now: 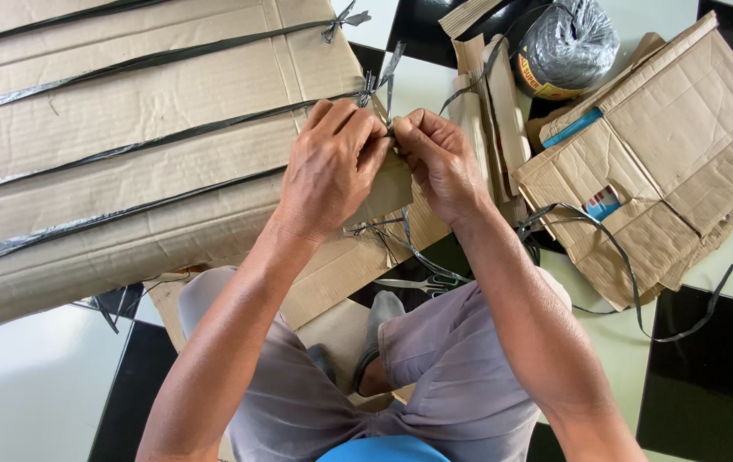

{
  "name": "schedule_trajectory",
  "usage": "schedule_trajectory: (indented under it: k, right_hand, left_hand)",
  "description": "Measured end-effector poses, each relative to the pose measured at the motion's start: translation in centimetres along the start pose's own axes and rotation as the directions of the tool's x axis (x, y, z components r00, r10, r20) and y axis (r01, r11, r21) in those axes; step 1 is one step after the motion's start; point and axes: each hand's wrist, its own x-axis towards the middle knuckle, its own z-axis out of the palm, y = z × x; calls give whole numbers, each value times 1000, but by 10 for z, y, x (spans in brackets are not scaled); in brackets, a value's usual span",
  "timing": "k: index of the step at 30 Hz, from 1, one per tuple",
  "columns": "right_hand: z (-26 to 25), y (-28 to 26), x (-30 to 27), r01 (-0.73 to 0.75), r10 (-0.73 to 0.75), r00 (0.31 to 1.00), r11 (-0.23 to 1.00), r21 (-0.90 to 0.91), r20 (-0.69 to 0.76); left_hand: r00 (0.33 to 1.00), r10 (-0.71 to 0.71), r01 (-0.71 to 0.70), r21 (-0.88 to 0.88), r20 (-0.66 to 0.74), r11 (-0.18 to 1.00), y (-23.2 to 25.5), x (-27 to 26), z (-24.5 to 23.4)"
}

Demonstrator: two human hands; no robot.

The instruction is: Bundling cardboard pieces together using plastic straps and scissors

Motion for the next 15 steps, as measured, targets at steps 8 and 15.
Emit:
schedule_trajectory:
  k: [8, 15]
  right_hand:
    - [2, -6, 7, -22, 20, 999, 998, 65, 27]
    - [-5, 2, 21, -31, 28, 999, 996, 86, 33]
  left_hand:
    - [999, -9, 17, -178, 49, 984, 1, 5, -8]
    - [1000, -8, 16, -254, 30, 967, -7, 5, -5]
